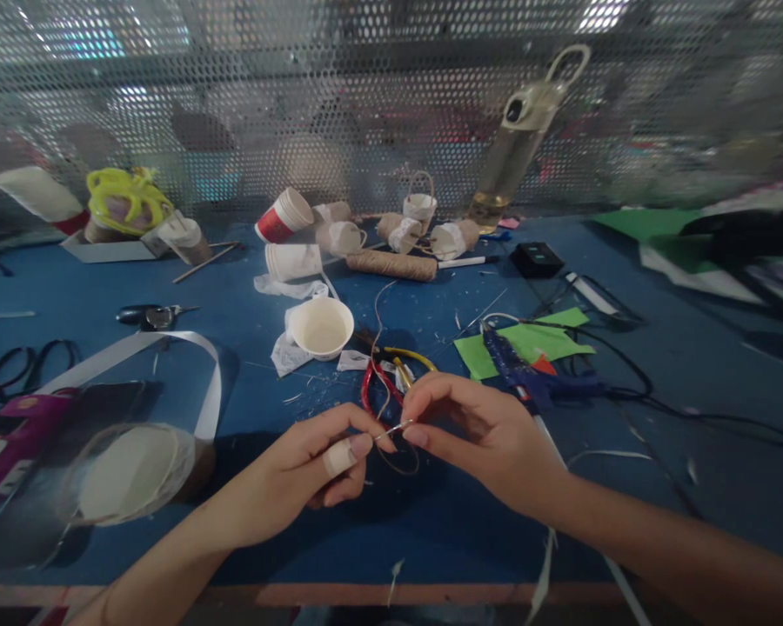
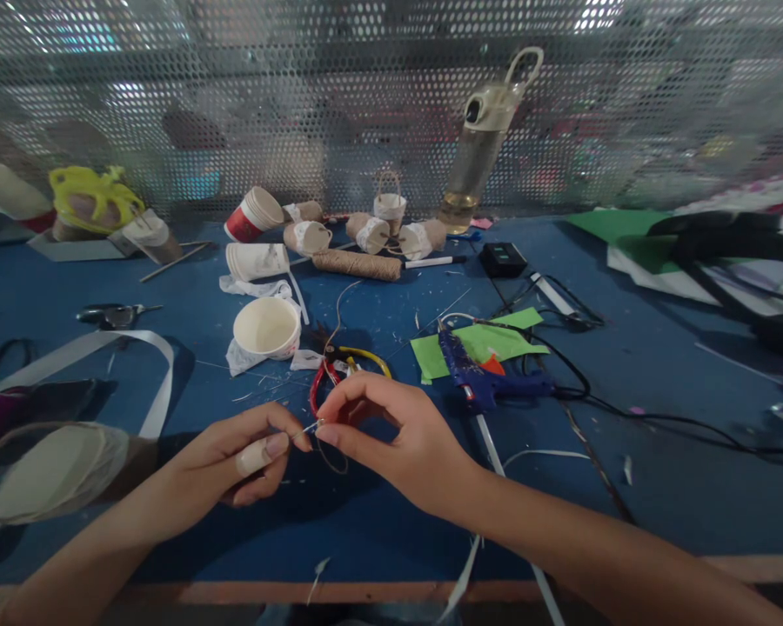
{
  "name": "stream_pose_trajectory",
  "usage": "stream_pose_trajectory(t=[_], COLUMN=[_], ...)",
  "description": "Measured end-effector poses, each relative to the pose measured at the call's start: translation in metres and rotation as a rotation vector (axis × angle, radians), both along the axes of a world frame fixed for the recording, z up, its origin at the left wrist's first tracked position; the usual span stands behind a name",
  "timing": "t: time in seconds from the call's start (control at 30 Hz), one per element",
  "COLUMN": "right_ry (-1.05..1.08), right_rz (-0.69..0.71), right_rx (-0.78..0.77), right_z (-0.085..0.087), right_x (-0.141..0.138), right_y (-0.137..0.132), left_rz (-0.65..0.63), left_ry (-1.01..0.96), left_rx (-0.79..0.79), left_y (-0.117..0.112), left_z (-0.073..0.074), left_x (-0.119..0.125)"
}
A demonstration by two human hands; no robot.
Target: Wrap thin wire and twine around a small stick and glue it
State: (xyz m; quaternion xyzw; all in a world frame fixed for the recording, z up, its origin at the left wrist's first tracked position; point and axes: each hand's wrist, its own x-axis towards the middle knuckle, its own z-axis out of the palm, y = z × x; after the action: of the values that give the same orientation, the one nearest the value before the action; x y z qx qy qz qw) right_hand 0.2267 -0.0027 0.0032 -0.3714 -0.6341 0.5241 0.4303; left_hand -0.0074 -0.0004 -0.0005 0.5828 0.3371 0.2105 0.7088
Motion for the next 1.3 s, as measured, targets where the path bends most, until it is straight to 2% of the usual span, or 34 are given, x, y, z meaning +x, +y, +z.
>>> stream_pose_trajectory(t=[0.8, 1.3], right_ry=[-0.071, -0.037], right_rz=[-0.032, -0.058], right_rx=[0.165, 0.079], right_z=[-0.0006, -0.0022], right_x=[0.0004, -0.0005], right_y=[-0.0011, -0.0025], left_rz=[-0.003, -0.002], left_ry=[-0.027, -0.041], left_rx=[-0.002, -0.02], left_y=[0.0009, 0.0003], left_z=[0.002, 0.0018], left_x=[0.0038, 0.0033])
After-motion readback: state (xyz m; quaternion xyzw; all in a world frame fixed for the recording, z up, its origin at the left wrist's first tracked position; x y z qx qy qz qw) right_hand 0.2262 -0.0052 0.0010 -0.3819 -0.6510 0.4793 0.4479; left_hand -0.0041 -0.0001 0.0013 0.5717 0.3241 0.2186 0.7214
